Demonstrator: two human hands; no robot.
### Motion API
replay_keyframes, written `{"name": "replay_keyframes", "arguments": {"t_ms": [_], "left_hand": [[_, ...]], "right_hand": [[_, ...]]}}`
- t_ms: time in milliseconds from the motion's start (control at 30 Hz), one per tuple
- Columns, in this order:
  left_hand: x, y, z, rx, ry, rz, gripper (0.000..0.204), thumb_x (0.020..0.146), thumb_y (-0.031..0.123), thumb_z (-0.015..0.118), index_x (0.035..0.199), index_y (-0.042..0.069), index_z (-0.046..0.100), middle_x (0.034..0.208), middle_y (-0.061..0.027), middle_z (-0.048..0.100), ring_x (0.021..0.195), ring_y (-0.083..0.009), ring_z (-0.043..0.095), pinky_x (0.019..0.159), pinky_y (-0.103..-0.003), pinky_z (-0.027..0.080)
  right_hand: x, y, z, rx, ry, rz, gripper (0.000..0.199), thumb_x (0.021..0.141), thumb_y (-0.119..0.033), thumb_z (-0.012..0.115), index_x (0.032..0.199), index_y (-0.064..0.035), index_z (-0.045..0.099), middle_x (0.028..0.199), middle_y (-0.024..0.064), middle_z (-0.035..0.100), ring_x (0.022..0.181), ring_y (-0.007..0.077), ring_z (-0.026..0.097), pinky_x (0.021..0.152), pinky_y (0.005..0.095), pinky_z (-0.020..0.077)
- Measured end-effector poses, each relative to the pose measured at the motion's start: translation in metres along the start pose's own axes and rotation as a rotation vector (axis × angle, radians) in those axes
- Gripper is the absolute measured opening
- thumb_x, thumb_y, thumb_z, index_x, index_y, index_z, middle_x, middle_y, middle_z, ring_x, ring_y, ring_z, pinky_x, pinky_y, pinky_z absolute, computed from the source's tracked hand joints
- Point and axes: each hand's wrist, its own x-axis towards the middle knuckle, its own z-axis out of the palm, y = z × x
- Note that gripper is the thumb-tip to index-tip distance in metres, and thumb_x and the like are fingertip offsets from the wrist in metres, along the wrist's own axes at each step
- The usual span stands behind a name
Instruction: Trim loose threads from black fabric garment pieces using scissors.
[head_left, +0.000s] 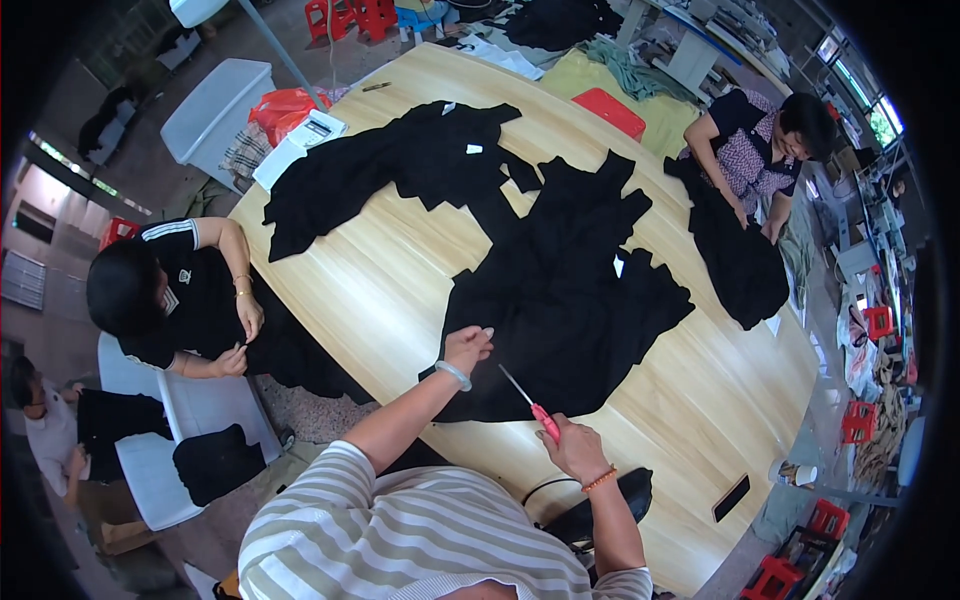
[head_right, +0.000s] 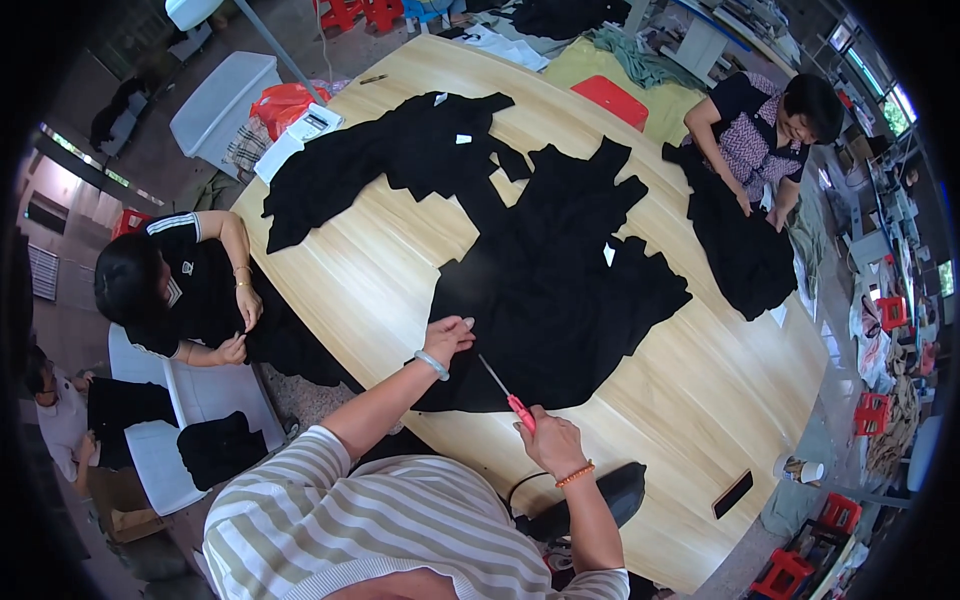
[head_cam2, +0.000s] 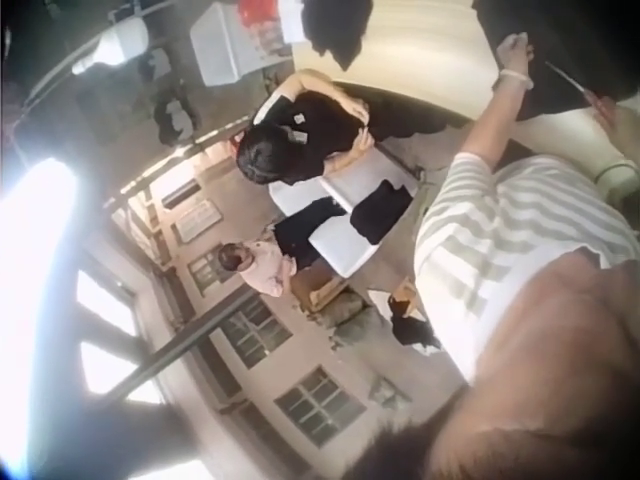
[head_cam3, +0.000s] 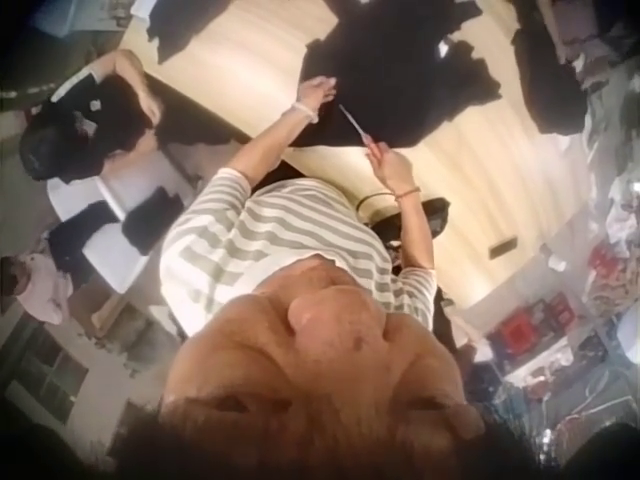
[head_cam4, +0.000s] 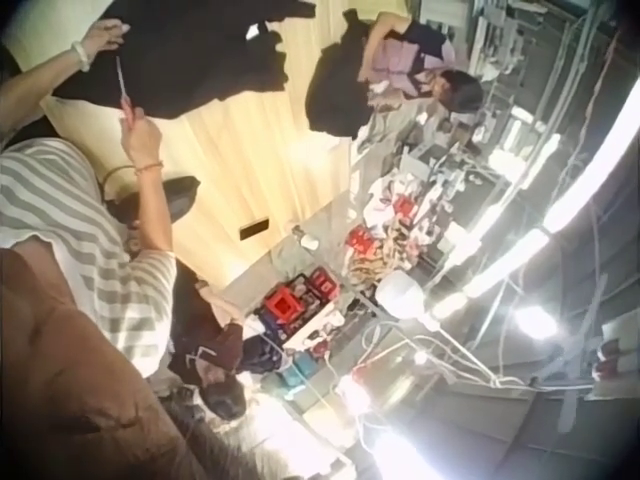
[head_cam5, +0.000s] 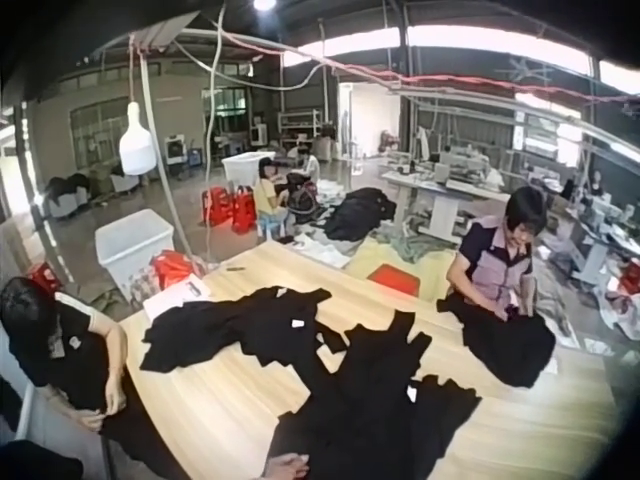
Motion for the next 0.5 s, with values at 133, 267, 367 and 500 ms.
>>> {"name": "replay_keyframes", "arguments": {"t_ms": [133,267,367,500], "left_hand": [[-0.019,0.021,0.011,-0.098,0.002,0.193,0.011,0.088,0.014,0.071,0.084,0.009,0.063,0.075,0.0033,0.057,0.067,-0.0073,0.058,0.064,-0.025,0.054],[-0.094,0.078,0.075,0.025,-0.280,0.419,0.013,0.090,0.012,0.069,0.081,0.005,0.064,0.074,0.0035,0.059,0.067,-0.0044,0.054,0.064,-0.022,0.049],[-0.165,0.088,0.133,0.265,-0.591,0.653,0.020,0.088,0.016,0.069,0.076,0.000,0.064,0.063,-0.0040,0.059,0.057,-0.0067,0.051,0.052,-0.026,0.043],[-0.217,0.064,0.156,0.273,-1.193,0.902,0.013,0.086,0.014,0.065,0.081,0.002,0.063,0.078,-0.0122,0.063,0.077,-0.0326,0.061,0.073,-0.039,0.047]], "right_hand": [[-0.012,0.004,0.010,0.022,-0.173,-0.092,0.035,0.089,-0.035,0.061,0.109,-0.0062,0.059,0.089,0.0212,0.068,0.086,0.0411,0.065,0.079,0.0490,0.0502],[0.009,-0.012,0.030,0.026,-0.105,-0.105,0.033,0.089,-0.029,0.060,0.113,-0.0063,0.058,0.086,0.0210,0.068,0.085,0.0408,0.066,0.079,0.0494,0.0503],[0.044,0.017,0.058,0.448,0.630,-0.445,0.038,0.088,-0.027,0.059,0.118,-0.0037,0.058,0.095,0.0190,0.069,0.090,0.0352,0.067,0.079,0.0466,0.0509],[-0.050,0.082,0.039,0.491,0.681,-0.163,0.033,0.090,-0.027,0.060,0.114,-0.0038,0.058,0.087,0.0142,0.067,0.080,0.0284,0.065,0.071,0.0417,0.0495]]}}
